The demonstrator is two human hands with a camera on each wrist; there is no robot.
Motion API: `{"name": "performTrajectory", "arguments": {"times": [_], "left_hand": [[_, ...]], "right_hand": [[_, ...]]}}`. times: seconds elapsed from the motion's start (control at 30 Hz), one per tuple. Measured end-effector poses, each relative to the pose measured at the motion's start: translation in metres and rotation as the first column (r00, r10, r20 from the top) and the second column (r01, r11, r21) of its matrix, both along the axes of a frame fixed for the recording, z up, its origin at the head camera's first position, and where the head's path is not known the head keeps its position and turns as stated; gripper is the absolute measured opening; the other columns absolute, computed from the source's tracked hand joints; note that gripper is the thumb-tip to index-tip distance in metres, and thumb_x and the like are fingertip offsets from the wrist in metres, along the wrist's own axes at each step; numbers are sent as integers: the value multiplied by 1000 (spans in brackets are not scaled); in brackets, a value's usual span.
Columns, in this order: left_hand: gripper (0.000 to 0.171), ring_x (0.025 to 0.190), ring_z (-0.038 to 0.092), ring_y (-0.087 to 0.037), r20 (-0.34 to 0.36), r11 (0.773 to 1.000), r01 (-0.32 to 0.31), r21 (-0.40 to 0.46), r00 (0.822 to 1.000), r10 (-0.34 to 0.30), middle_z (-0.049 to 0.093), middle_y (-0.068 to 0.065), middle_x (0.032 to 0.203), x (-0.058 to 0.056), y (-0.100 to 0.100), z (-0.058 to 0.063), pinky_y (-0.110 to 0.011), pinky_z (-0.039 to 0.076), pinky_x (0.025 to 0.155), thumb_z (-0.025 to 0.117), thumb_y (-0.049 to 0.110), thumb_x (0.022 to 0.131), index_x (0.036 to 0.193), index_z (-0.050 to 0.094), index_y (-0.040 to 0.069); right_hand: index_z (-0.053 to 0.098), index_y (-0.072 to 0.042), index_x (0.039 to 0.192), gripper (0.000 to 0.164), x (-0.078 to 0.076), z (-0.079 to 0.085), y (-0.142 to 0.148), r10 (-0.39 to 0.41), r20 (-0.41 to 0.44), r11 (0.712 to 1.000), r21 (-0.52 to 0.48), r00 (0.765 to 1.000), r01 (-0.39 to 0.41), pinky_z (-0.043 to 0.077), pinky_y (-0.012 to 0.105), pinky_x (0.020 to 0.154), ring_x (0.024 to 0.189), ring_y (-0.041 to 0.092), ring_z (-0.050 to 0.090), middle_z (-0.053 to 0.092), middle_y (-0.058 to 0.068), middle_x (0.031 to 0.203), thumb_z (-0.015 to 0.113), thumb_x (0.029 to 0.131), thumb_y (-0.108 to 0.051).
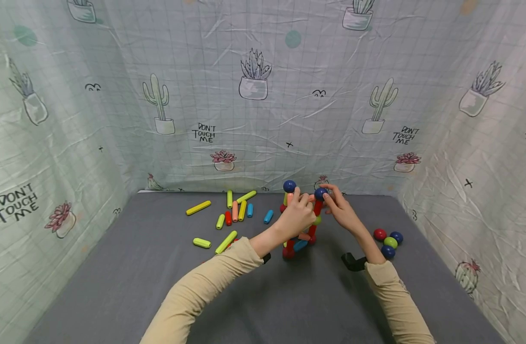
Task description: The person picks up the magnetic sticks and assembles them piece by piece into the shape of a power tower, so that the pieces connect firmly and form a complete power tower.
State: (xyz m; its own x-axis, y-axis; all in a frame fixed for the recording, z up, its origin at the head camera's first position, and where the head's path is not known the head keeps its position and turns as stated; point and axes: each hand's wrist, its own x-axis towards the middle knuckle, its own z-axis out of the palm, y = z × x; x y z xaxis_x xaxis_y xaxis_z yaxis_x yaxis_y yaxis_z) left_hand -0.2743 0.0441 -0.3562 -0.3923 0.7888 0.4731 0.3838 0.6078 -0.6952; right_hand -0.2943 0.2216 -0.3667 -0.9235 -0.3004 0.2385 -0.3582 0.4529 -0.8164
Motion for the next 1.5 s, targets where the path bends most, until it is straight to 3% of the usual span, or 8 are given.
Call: {"name": "performTrajectory", "arguments": {"times": [0.3,0.5,0.77,0.87,0.97,1.07,1.23,1.5], "left_hand": [[33,84,54,-17,-26,999,19,42,999,-18,65,5,70,-1,-2,-1,-49,38,92,54,12,86,56,62,22],[17,87,53,-16,-47,988,96,119,995,-91,65,5,83,1,-11,1,-49,35,92,55,28,87,78,68,24],[28,80,54,-17,-97,863,312,396,949,-299,65,3,87,-10,-59,3,-43,39,84,59,34,83,103,64,15],[23,80,55,-18,22,851,205,484,969,-246,65,0,89,-26,-93,-12,-41,40,82,60,22,82,103,64,12],[17,83,53,-20,195,878,28,477,971,-137,63,-2,90,-45,-128,-34,-42,40,80,59,18,84,100,62,12],[12,87,52,-23,344,925,-107,365,939,-28,60,-4,90,-61,-156,-57,-45,39,80,55,18,87,98,59,13],[13,94,52,-32,480,965,-186,185,874,77,60,-10,94,-74,-180,-85,-52,38,81,55,22,88,95,60,13],[28,87,56,-33,535,943,-332,21,801,270,62,-14,90,-79,-191,-106,-54,40,81,60,32,83,105,58,14]], "right_hand": [[22,-16,139,47,-1,-4,4,47,22,999,1,999,-47,49,40,77,102,39,55,47,26,124,30,97,-35],[19,-10,140,51,1,-8,6,65,46,998,18,997,-66,48,38,79,106,39,53,48,27,123,36,96,-30],[38,4,130,45,3,-21,9,95,65,985,137,993,-103,50,39,76,105,40,53,50,27,122,42,95,-24],[39,5,130,43,2,-25,11,115,41,977,175,993,-121,49,43,78,107,41,52,49,27,122,43,95,-19],[37,4,132,44,2,-28,12,113,25,972,206,993,-116,46,48,82,107,42,52,50,27,121,45,93,-15],[35,3,133,46,1,-28,12,109,13,967,232,994,-109,46,48,82,106,40,53,53,25,119,48,92,-13],[39,3,131,44,1,-28,11,112,7,965,237,994,-110,47,46,81,104,38,54,54,24,118,50,91,-13],[45,4,124,38,3,-28,15,144,36,960,237,989,-148,49,43,77,100,37,55,53,24,116,51,91,-16]]}}
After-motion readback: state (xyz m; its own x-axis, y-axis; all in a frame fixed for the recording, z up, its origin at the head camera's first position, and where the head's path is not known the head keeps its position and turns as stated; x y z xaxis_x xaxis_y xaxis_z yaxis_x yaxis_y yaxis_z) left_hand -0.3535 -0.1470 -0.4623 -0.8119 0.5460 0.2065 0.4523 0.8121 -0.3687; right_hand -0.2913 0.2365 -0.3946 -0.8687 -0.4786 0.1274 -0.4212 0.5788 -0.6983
